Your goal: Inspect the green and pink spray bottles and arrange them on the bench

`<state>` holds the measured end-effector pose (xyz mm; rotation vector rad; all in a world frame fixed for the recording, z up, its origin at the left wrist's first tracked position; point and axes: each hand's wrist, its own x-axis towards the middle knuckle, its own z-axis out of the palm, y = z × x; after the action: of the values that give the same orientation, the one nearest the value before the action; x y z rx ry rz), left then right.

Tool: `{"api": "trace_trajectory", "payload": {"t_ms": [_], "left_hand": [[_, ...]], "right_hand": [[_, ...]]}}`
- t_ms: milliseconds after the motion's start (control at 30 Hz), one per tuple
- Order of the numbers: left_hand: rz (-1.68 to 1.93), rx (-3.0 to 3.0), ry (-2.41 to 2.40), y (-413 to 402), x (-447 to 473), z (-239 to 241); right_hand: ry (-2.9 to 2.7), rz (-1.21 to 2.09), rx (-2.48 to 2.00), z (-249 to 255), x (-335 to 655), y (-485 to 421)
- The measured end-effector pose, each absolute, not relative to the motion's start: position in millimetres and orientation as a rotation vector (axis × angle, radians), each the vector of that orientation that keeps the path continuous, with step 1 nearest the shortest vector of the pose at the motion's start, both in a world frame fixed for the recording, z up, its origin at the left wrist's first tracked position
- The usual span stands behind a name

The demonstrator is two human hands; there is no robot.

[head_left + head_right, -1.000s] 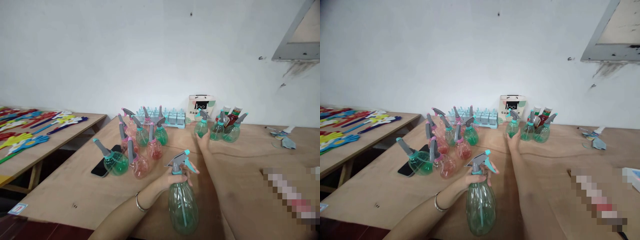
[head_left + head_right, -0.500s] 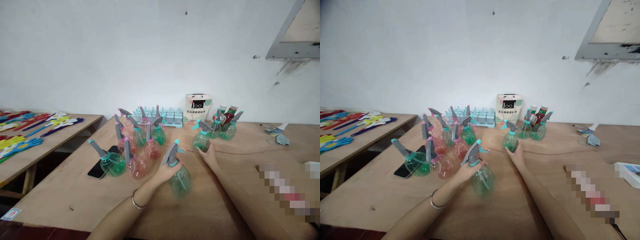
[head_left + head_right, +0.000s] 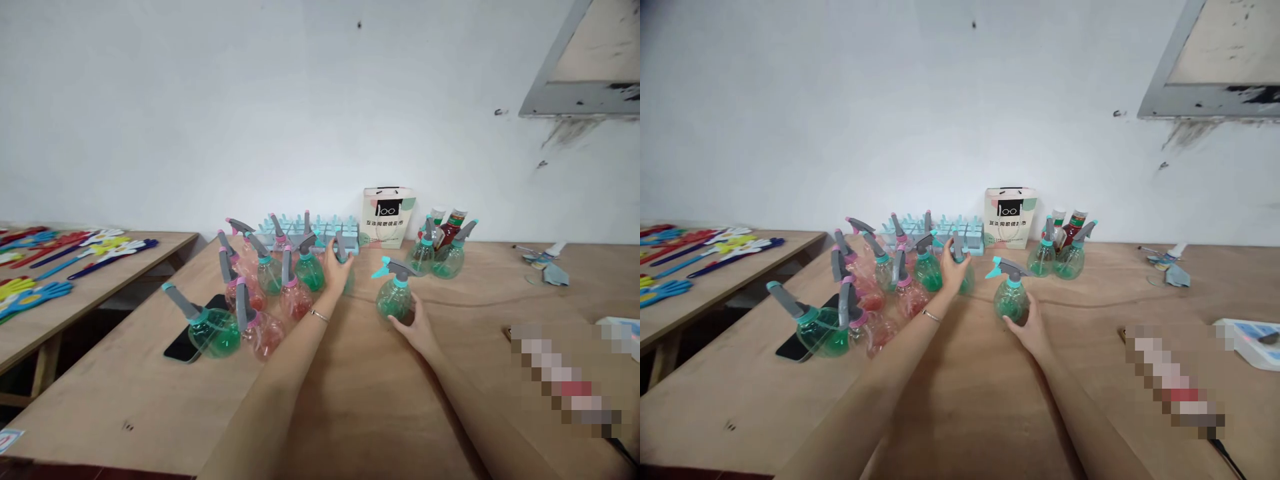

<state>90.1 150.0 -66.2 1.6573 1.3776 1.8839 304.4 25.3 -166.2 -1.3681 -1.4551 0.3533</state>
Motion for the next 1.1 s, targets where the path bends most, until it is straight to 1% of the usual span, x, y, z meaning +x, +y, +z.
{"api": "trace_trajectory", "payload": {"t_ms": [133, 267, 467, 633, 767, 900, 1100], "left_hand": [[1.888, 1.647, 1.474, 179.3, 93.4, -67.7], [1.878, 1.716, 1.438, 201.3, 97.2, -69.9], [1.938, 1.657, 1.460, 220.3, 100.8, -63.1], [1.992, 1.595, 1.473, 204.5, 105.1, -59.6], [2.057, 1.671, 1.277, 172.3, 108.0, -69.0], [1.994, 1.739, 1.229, 153.7, 105.2, -75.9], [1.811, 1.638, 1.258, 153.8, 106.5, -77.7]], "right_hand": [[-1.514, 0.418, -1.333, -163.3, 298.8, 21.2], [-1.574, 0.450, -1.299, -163.1, 293.2, 19.3], [-1.649, 0.472, -1.256, -162.0, 286.8, 14.5], [-1.670, 0.438, -1.258, -162.6, 285.4, 13.0], [-1.671, 0.454, -1.259, -163.8, 284.5, 14.2], [-1.661, 0.484, -1.258, -161.8, 283.5, 14.2], [-1.664, 0.512, -1.251, -156.8, 282.7, 12.8]]}}
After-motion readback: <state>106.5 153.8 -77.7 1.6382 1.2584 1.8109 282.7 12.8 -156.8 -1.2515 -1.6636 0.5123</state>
